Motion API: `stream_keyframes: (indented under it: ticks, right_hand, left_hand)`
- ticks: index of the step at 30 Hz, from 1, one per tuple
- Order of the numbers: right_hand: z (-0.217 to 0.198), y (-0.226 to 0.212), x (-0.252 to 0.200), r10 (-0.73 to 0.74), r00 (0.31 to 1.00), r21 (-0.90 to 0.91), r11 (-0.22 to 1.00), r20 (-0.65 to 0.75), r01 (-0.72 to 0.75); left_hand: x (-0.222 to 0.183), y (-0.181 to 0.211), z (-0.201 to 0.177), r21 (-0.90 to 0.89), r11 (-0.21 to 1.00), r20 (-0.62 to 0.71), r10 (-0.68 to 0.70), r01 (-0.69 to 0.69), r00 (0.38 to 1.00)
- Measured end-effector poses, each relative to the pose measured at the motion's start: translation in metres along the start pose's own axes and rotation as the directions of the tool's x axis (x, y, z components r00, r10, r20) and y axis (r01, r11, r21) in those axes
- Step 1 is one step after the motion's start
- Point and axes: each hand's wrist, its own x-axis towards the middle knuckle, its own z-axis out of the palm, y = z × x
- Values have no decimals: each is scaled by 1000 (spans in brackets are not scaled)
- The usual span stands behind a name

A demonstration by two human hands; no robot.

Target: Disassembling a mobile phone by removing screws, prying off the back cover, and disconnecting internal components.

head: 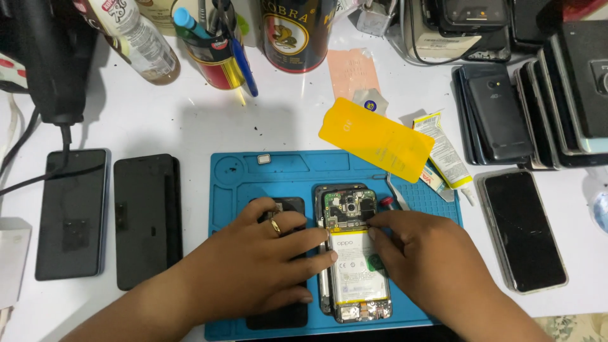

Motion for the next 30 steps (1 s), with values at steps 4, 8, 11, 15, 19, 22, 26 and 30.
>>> stream_keyframes:
  ticks: [4,8,11,15,19,22,26,30]
  right_hand:
    - [2,-2,-2,39,999,6,999,-11,-39]
    - [7,-4,-4,59,997,18,998,-51,-58]
    - [9,-9,-6,103,994,30,994,-46,-102]
    - [6,-18,-7,189,982,55,981,-11,-188]
    - [0,-28,-5,290,956,45,955,46,-292]
    - [-6,-27,0,257,960,55,963,113,-265]
    - [-9,-25,4,269,946,91,953,182,-288]
    - [-11,-29,3,272,950,117,950,154,-291]
  left_hand:
    - [1,1,-2,-13,1000,-17,-4,4,1000]
    - [0,2,-2,5,1000,19,-7,7,1000]
    - [2,3,-3,-14,1000,64,-10,11,998]
    - [4,5,-5,2,1000,70,-16,15,997]
    - [3,8,-6,52,999,68,-20,17,997]
    - [3,8,-6,107,994,47,-13,8,999]
    - [2,7,-4,86,996,58,-24,19,998]
    - [2,9,-4,111,993,44,-33,28,998]
